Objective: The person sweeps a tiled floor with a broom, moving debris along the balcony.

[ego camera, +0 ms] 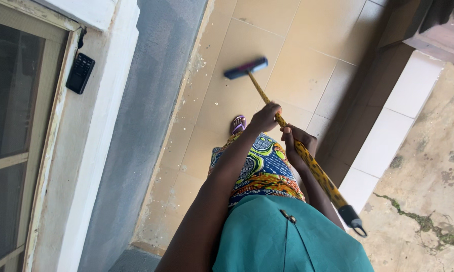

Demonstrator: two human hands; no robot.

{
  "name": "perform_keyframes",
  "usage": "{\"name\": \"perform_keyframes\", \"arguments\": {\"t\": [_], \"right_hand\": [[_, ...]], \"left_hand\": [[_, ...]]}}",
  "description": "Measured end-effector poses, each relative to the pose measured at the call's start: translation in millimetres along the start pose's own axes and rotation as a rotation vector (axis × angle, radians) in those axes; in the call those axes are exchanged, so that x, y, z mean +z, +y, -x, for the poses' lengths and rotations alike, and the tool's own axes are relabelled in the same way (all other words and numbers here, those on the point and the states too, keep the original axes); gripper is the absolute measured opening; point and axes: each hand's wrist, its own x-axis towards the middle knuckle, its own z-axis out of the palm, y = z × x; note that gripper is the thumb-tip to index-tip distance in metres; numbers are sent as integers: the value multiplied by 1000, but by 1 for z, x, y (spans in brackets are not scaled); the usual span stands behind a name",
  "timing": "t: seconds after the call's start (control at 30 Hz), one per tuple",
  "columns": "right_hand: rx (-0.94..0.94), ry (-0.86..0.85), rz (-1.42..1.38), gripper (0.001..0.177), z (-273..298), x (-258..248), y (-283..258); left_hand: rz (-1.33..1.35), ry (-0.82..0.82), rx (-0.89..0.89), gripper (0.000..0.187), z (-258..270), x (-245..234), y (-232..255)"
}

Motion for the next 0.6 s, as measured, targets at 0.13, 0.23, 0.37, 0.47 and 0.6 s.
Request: {"name": "perform_keyframes", "arguments": {"t": [0.13,0.23,0.37,0.47,0.6], "right_hand": [[135,-46,25,35,17,-18,-9],[182,-88,36,35,29,-27,-25],[165,-121,50,34,24,-33,-40],[96,-53,-49,32,17,-28,-51],[29,-29,-68,31,-10,11,-58]], "left_hand": [[86,-163,-135,19,28,5,33],[92,-283,-92,21,43,6,44],[51,-292,93,20,38,2,37],[47,-302,90,19,8,-12,29],[-27,-97,91,12,-20,-62,-9]]}}
